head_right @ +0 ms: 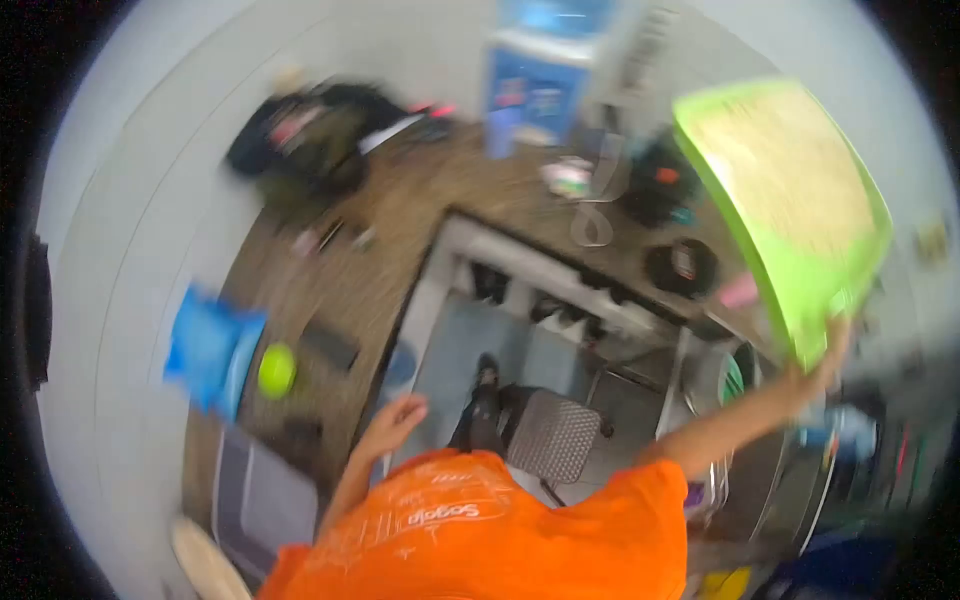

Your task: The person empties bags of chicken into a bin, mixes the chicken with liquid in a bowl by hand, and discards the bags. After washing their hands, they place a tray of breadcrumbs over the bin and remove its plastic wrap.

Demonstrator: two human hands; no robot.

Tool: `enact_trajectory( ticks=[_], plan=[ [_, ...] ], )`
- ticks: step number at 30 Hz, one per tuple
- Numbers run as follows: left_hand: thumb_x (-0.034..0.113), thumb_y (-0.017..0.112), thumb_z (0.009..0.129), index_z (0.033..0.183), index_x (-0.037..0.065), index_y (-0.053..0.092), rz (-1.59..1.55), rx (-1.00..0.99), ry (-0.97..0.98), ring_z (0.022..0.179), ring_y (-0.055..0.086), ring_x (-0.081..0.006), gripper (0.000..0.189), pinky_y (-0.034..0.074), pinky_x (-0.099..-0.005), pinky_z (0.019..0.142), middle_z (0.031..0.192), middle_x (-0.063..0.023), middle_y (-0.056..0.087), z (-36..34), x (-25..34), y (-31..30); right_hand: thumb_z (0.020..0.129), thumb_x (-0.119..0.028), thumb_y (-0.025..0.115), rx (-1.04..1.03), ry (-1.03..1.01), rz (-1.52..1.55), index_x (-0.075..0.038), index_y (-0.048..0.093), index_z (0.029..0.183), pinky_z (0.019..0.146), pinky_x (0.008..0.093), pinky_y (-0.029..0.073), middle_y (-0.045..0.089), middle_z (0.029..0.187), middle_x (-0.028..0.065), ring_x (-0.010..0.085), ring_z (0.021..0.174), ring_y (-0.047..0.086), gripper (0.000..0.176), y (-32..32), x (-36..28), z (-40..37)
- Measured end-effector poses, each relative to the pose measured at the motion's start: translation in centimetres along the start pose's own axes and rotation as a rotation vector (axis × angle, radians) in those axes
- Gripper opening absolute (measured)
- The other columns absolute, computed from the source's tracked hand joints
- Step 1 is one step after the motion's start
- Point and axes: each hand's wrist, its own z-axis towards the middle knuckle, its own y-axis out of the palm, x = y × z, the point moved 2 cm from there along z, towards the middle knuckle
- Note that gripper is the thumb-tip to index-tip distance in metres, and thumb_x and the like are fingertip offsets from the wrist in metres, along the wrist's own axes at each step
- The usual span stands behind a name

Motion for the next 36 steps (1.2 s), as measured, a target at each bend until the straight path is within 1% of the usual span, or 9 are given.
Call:
enact_trajectory(
  ticks=[4,5,7,8,12,13,18,28,36],
  plan=[
    [0.031,0.052,0.1,0.124,0.004,0.056,-0.348,0.002,0.103,0.109,0.058,-0.0159,0.036,0.048,-0.0336,0.092,0.115,-0.0088,0.063,-9.1,2.8,-2.5,0.086,-0.017,0.054,-0.187,0.957,0.547,0.005,0.059,0.111,0.085,0.0347,0.047,0.056,0.113,0.0175,0.025,0.102,0.056,0.034,-1.7,-0.7,-7.5],
    [0.031,0.052,0.1,0.124,0.004,0.056,-0.381,0.073,0.084,0.109,0.058,-0.0159,0.036,0.048,-0.0336,0.092,0.115,-0.0088,0.063,-11.3,3.4,-3.5,0.084,-0.017,0.055,-0.365,0.921,0.573,0.006,0.056,0.119,0.084,0.034,0.047,0.056,0.113,0.017,0.0251,0.101,0.056,0.041,-2.9,4.5,-11.3],
    [0.036,0.047,0.102,0.133,0.004,0.048,-0.519,0.094,0.126,0.114,0.056,-0.0183,0.045,0.049,-0.0364,0.093,0.125,-0.0119,0.058,-14.7,4.8,-5.3,0.077,-0.018,0.055,-0.453,0.842,0.484,0.008,0.049,0.131,0.082,0.0355,0.049,0.059,0.113,0.0175,0.0265,0.096,0.059,0.06,0.1,-6.6,-17.6],
    [0.036,0.047,0.102,0.133,0.004,0.048,-0.535,0.129,0.13,0.114,0.056,-0.0183,0.045,0.049,-0.0364,0.093,0.125,-0.0119,0.058,-16.6,5.2,-5.2,0.074,-0.017,0.056,-0.592,1.175,0.828,0.007,0.05,0.13,0.083,0.0369,0.05,0.06,0.112,0.0171,0.0276,0.095,0.06,0.061,0.7,-6.5,-20.4],
    [0.042,0.046,0.101,0.143,0.004,0.035,-0.724,0.334,0.11,0.117,0.055,-0.0257,0.058,0.049,-0.0401,0.093,0.136,-0.0151,0.049,-20.3,5.6,-6.9,0.069,-0.012,0.056,-0.916,1.371,0.971,0.005,0.05,0.126,0.08,0.0359,0.053,0.059,0.107,0.015,0.0264,0.095,0.061,0.06,3.5,-12.0,-31.6],
    [0.043,0.047,0.1,0.145,0.004,0.031,-0.611,0.46,0.021,0.118,0.054,-0.0278,0.062,0.049,-0.0409,0.093,0.138,-0.0157,0.047,-20.7,5.4,-7.1,0.071,-0.014,0.056,-1.087,1.285,1.152,0.007,0.042,0.135,0.094,0.0394,0.05,0.056,0.123,0.0189,0.031,0.108,0.059,0.069,4.4,-15.0,-32.6],
    [0.027,0.056,0.098,0.125,0.0,0.049,-0.235,0.924,0.019,0.098,0.056,-0.014,0.038,0.046,-0.03,0.083,0.103,-0.0099,0.061,-24.6,1.8,-6.8,0.068,-0.007,0.053,-1.373,1.255,1.232,0.007,0.045,0.132,0.085,0.0302,0.05,0.058,0.116,0.0143,0.023,0.099,0.06,0.065,7.5,-22.5,-36.2],
    [0.022,0.058,0.095,0.114,-0.002,0.055,-0.102,1.483,-0.35,0.075,0.06,-0.0197,0.031,0.049,-0.0319,0.07,0.083,-0.0132,0.063,-35.2,-3.3,-4.4,0.073,0.003,0.053,-2.137,1.094,1.341,0.002,0.047,0.134,0.086,0.0288,0.048,0.058,0.115,0.0082,0.0163,0.1,0.058,0.061,16.0,-36.4,-48.1],
    [0.018,0.056,0.096,0.113,-0.004,0.064,-0.309,1.793,-0.5,0.079,0.06,-0.0115,0.029,0.048,-0.0257,0.072,0.086,-0.0072,0.069,-38.0,-9.9,1.3,0.08,0.002,0.055,-2.51,0.857,1.409,-0.005,0.053,0.09,0.069,0.0237,0.046,0.058,0.086,-0.001,0.0076,0.077,0.054,0.013,15.6,-43.7,-53.9]
  ],
)
